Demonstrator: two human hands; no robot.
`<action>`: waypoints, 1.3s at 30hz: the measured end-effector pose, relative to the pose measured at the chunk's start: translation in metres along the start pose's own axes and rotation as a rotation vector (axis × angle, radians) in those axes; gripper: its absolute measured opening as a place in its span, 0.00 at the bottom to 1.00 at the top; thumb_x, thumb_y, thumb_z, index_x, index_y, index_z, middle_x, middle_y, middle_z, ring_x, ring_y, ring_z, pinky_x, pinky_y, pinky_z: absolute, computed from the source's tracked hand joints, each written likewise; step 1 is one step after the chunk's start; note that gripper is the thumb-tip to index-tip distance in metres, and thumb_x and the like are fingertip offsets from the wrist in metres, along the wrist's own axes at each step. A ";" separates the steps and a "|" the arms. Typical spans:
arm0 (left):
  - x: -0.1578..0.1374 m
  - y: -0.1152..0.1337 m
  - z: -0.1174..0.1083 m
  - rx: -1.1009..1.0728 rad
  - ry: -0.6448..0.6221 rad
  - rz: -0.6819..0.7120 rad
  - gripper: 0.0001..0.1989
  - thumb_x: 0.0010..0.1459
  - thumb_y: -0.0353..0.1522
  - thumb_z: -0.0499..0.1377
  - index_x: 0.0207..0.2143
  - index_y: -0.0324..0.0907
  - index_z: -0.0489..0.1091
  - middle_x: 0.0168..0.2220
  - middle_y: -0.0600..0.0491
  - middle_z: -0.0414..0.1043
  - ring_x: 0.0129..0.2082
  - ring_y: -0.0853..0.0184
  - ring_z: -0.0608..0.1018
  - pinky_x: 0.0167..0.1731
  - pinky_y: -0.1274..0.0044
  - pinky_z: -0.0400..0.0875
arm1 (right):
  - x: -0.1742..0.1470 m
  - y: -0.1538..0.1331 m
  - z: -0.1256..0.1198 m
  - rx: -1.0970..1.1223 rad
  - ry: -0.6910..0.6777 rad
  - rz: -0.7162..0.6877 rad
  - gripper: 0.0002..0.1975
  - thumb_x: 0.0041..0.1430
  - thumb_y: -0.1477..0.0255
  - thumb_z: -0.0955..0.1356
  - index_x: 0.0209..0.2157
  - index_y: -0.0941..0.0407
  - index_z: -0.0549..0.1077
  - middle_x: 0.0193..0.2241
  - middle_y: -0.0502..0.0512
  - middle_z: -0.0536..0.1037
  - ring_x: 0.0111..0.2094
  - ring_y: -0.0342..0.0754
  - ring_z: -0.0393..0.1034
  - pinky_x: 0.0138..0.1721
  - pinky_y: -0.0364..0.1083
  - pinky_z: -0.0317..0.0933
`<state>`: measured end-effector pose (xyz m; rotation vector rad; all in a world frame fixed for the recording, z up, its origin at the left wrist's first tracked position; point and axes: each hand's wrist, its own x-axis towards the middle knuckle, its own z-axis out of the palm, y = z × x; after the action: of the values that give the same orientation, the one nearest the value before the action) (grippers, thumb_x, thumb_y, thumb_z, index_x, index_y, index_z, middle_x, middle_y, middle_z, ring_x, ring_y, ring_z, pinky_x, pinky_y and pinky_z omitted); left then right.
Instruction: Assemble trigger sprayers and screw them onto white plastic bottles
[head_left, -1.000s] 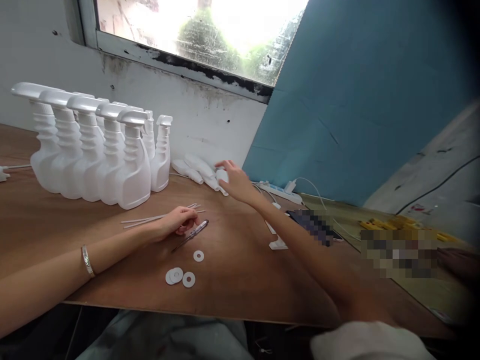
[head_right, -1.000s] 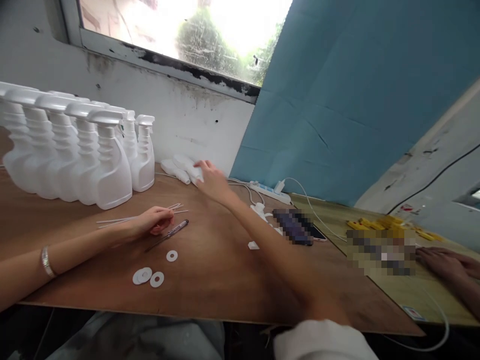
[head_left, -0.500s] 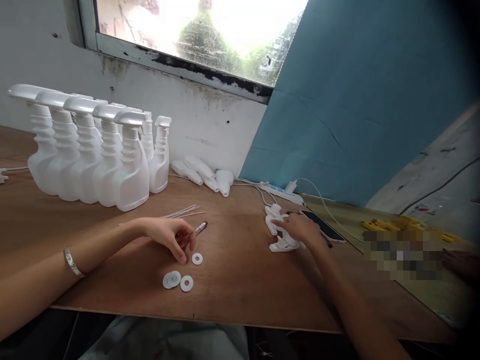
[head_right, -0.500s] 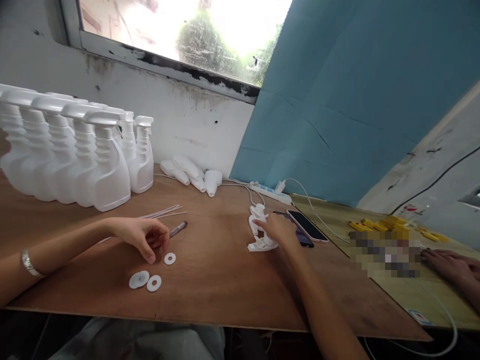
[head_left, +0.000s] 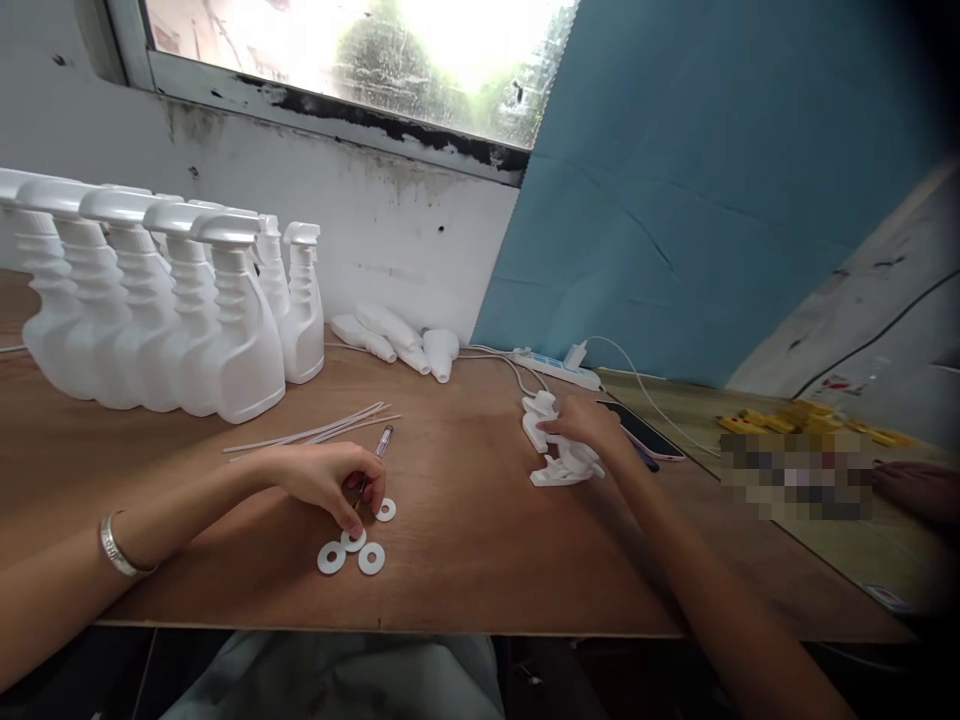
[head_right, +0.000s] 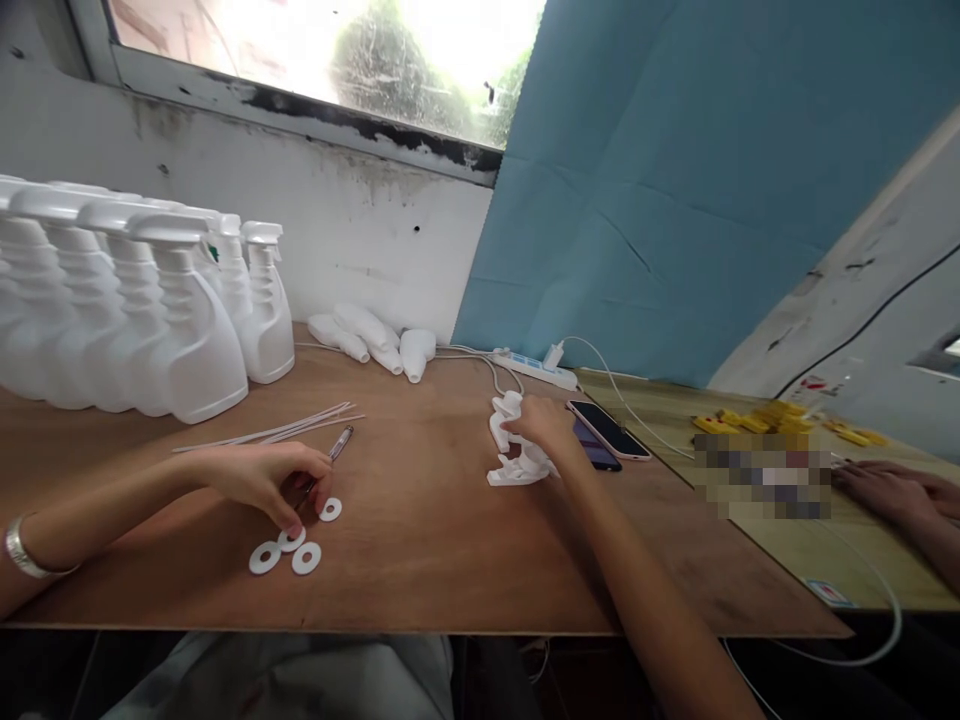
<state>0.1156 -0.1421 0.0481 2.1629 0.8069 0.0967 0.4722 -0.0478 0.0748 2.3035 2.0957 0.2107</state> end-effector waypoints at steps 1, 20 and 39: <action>0.000 0.000 0.000 0.018 0.006 0.011 0.15 0.43 0.38 0.64 0.32 0.40 0.71 0.30 0.55 0.66 0.29 0.71 0.67 0.27 0.82 0.60 | 0.001 -0.002 -0.001 -0.019 -0.010 0.000 0.16 0.47 0.62 0.68 0.33 0.60 0.73 0.38 0.70 0.74 0.41 0.65 0.68 0.34 0.52 0.60; -0.002 -0.005 -0.006 0.074 0.148 -0.048 0.21 0.36 0.42 0.67 0.30 0.40 0.66 0.27 0.58 0.66 0.26 0.72 0.66 0.23 0.82 0.58 | -0.086 -0.130 -0.002 0.462 0.307 -0.693 0.13 0.49 0.74 0.64 0.38 0.56 0.59 0.30 0.52 0.72 0.29 0.47 0.68 0.28 0.42 0.54; 0.003 -0.005 -0.005 -0.089 0.473 0.125 0.14 0.48 0.40 0.61 0.28 0.38 0.65 0.25 0.57 0.67 0.25 0.74 0.63 0.25 0.81 0.54 | -0.096 -0.150 0.042 0.807 0.369 -0.958 0.12 0.50 0.76 0.65 0.39 0.55 0.64 0.35 0.53 0.71 0.36 0.47 0.68 0.36 0.45 0.62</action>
<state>0.1140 -0.1346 0.0470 2.1299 0.9046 0.7165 0.3198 -0.1247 0.0093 1.1548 3.6755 -0.3150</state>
